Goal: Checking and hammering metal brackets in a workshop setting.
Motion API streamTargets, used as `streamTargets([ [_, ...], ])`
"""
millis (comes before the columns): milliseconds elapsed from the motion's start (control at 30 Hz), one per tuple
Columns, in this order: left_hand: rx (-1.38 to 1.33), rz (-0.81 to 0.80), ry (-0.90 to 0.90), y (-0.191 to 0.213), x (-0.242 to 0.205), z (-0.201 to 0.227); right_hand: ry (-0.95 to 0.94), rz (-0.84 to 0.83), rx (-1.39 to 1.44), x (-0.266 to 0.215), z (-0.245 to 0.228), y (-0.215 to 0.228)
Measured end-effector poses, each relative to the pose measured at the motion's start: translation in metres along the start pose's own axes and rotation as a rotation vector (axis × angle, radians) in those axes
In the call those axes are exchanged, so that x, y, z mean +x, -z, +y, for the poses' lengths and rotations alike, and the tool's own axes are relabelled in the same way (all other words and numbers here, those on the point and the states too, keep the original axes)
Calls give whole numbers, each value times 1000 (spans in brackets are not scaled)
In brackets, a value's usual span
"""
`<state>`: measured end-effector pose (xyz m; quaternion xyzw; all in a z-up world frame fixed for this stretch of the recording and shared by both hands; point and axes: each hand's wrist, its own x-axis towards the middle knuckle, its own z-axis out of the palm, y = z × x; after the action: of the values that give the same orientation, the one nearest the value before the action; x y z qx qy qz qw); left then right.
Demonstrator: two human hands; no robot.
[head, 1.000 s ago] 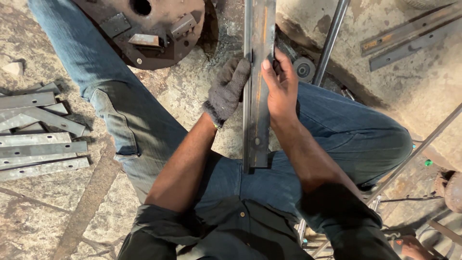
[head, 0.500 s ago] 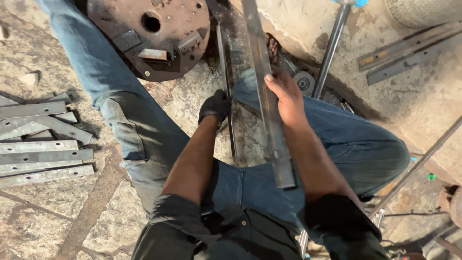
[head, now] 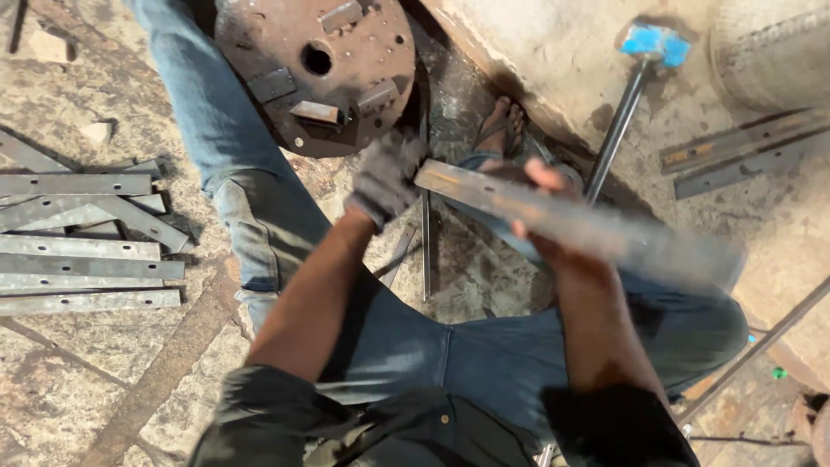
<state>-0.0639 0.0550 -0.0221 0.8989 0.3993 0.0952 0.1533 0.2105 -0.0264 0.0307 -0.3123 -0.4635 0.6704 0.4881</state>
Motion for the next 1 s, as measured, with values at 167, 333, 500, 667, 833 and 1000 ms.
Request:
streamTargets([
  [167, -237, -11, 328, -59, -8, 25, -264, 908, -170, 35, 22, 88],
  [333, -644, 20, 1118, -67, 2, 45, -19, 994, -1277, 9, 90, 252],
  [500, -1085, 227, 1532, -87, -12, 27, -304, 977, -1681, -13, 107, 261],
  [667, -1060, 225, 1562, -94, 1, 26, -468, 965, -1654, -28, 110, 283],
  [833, -745, 177, 1399, -168, -9, 31, -595, 1042, -1618, -37, 122, 307],
  [1000, -909, 101, 1489, -93, 13, 29, -371, 1163, -1488, -41, 120, 311],
])
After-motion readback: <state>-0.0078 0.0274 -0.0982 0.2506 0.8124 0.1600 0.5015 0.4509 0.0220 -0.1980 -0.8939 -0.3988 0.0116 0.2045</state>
